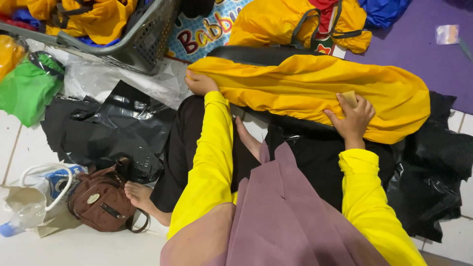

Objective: The person places a folded yellow fabric item into a black plastic bag, smooths the bag against a motorcycle seat, and then uses shears to trim excess material from the edge of another yellow fabric item.

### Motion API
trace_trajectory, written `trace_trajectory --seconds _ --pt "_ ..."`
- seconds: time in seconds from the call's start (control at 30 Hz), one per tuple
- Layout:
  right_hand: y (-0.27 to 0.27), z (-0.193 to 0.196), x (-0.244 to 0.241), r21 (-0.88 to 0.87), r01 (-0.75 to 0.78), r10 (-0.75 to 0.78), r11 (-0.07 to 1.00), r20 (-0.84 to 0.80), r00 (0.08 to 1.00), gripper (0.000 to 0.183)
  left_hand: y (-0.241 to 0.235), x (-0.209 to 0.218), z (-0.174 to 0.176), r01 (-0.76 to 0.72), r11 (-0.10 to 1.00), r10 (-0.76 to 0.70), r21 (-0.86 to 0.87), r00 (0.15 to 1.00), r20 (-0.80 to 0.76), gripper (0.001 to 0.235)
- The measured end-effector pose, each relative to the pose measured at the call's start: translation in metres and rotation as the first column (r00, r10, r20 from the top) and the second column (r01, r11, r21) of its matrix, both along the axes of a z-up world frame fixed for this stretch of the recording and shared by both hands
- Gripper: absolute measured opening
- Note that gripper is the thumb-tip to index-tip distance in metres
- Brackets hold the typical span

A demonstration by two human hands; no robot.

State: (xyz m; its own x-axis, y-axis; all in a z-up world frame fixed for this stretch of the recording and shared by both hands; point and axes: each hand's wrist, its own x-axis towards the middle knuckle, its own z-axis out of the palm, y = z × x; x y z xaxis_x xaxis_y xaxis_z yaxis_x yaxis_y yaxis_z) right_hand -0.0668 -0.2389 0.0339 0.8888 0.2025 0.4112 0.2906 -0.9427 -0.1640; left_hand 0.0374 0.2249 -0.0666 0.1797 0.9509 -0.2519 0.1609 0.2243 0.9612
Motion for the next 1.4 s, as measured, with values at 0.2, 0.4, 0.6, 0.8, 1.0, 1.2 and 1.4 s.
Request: trace_trajectory --seconds 0.2,0.4,0.6,0.8,1.0,1.2,1.4 --pt "-0.007 -0.014 0.001 -0.037 0.022 -0.021 0.999 0.03 0.999 0.055 -0.057 -0.025 0.095 0.306 0.515 -0.345 0.801 0.929 -0.133 0.037" --pt "-0.017 -0.024 0.0 -0.049 0.073 -0.075 0.996 -0.031 0.997 0.04 -0.076 -0.047 0.143 0.567 0.526 -0.579 0.634 0.785 -0.221 0.045" --pt "-0.059 0.018 -0.011 0.172 0.086 -0.129 0.981 0.255 0.958 0.011 -0.099 -0.057 0.139 0.867 0.494 -0.869 0.061 0.494 0.03 0.048" --pt "-0.136 0.05 -0.04 -0.058 0.407 -0.407 0.912 0.014 0.913 0.042 -0.115 -0.058 0.156 0.869 0.244 -0.779 -0.431 0.44 0.447 0.068" --pt "-0.145 0.015 -0.037 0.082 0.292 -0.294 0.953 0.01 0.956 0.025 -0.113 -0.063 0.151 0.894 -0.264 -0.956 -0.363 -0.293 -0.026 0.091" --pt "-0.162 0.012 -0.01 -0.014 0.377 -0.376 0.926 0.066 0.924 0.01 -0.123 -0.079 0.199 0.926 -0.371 -0.739 -0.074 -0.246 0.628 0.057" --pt "-0.335 -0.019 0.015 0.708 0.429 -0.627 0.561 0.026 0.778 0.023 -0.151 -0.084 0.184 0.988 -0.155 -0.241 -0.002 -0.036 0.97 0.072"
